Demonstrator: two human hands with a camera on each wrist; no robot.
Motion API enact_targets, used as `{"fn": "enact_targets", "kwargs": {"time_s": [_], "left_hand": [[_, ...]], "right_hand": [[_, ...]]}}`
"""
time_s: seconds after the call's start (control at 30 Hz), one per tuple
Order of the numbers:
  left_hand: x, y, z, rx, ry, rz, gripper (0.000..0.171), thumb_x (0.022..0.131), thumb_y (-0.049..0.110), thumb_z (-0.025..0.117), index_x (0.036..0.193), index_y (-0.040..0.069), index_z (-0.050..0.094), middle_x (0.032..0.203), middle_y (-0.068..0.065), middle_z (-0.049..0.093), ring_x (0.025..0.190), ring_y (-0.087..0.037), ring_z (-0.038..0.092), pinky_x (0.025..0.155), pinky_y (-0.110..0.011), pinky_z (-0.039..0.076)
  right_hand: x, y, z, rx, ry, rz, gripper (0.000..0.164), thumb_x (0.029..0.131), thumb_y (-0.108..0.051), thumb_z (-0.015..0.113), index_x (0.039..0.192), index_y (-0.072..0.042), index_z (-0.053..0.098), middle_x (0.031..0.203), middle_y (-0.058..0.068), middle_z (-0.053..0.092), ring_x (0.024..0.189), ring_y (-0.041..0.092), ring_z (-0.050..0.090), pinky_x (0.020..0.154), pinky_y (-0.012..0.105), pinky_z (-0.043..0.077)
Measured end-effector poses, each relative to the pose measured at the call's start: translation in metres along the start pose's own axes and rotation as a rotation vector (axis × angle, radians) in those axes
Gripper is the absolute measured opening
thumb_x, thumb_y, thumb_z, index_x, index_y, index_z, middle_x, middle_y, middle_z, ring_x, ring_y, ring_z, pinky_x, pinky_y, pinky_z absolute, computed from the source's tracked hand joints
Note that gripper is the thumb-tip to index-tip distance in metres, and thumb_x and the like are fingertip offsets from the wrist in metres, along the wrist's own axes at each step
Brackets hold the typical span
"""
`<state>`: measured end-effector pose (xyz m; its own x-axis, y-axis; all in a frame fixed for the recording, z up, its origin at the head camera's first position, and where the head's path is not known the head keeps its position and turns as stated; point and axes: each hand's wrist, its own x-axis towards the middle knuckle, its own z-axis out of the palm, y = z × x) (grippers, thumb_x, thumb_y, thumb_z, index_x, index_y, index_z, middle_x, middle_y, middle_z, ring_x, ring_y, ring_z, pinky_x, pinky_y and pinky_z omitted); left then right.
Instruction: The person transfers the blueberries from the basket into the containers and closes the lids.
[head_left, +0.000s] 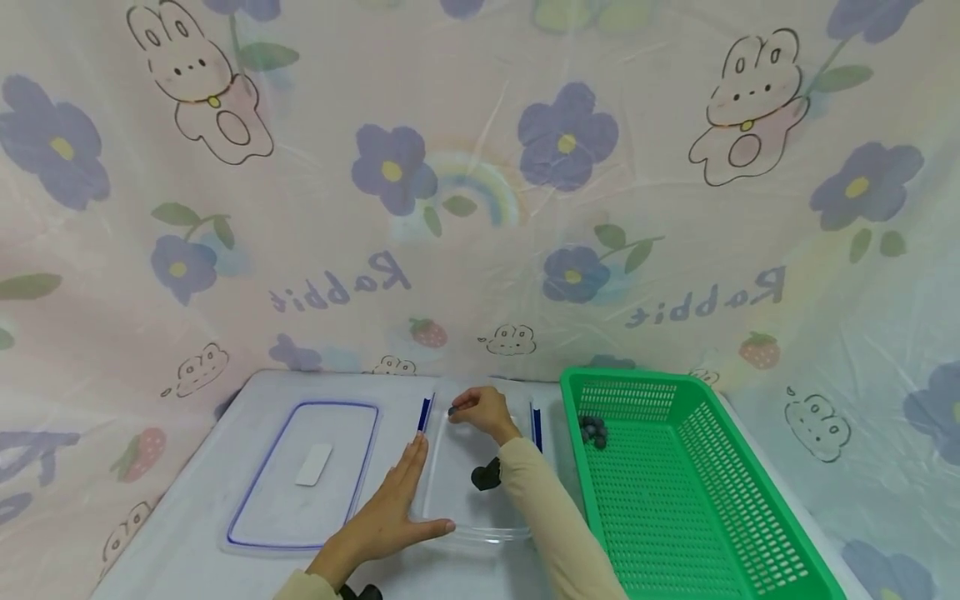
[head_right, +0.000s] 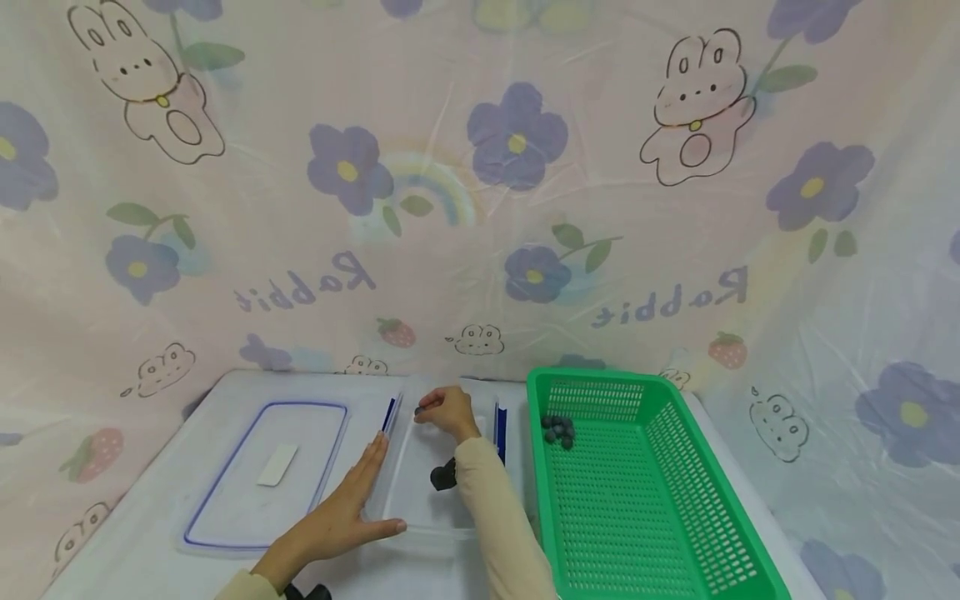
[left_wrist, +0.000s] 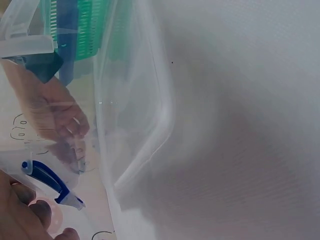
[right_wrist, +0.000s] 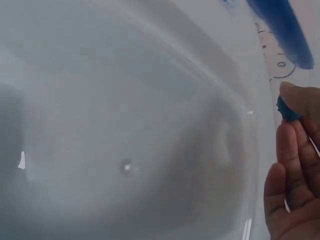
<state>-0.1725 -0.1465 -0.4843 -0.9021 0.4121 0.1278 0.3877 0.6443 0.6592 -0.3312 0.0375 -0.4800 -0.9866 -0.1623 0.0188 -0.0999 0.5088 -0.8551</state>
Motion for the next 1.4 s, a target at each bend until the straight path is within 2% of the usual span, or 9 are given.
{"fn": "enact_targets", "kwargs": {"time_s": [0.43, 0.87, 1.4], "left_hand": [[-0.001, 0.001, -0.002, -0.017, -0.010, -0.013, 0.113, 0.082, 0.055, 0.072, 0.156, 0.008, -0.001, 0.161, -0.011, -0.003, 0.145, -0.034, 0.002, 0.110, -0.063, 0.009], [-0.001, 0.001, -0.003, -0.028, -0.032, -0.023, 0.114, 0.082, 0.054, 0.072, 0.156, 0.011, -0.003, 0.161, -0.009, -0.006, 0.145, -0.035, 0.000, 0.109, -0.064, 0.011], [-0.001, 0.002, -0.002, -0.005, -0.008, -0.018, 0.113, 0.081, 0.055, 0.071, 0.156, 0.011, -0.001, 0.162, -0.009, -0.003, 0.145, -0.034, 0.003, 0.110, -0.061, 0.015]], "right_hand": [[-0.002, 0.001, 0.004, -0.028, -0.055, 0.036, 0.020, 0.071, 0.000, 0.085, 0.087, -0.003, 0.074, 0.074, 0.000, 0.069, 0.069, 0.012, 0.062, 0.071, 0.029, 0.051], [0.005, 0.010, 0.012, -0.064, -0.084, 0.079, 0.020, 0.070, -0.001, 0.086, 0.085, -0.006, 0.074, 0.073, -0.002, 0.067, 0.068, 0.013, 0.060, 0.068, 0.027, 0.050], [0.006, 0.011, 0.014, -0.072, -0.072, 0.075, 0.021, 0.068, -0.001, 0.087, 0.084, -0.006, 0.074, 0.072, -0.002, 0.067, 0.068, 0.013, 0.060, 0.066, 0.027, 0.050]]}}
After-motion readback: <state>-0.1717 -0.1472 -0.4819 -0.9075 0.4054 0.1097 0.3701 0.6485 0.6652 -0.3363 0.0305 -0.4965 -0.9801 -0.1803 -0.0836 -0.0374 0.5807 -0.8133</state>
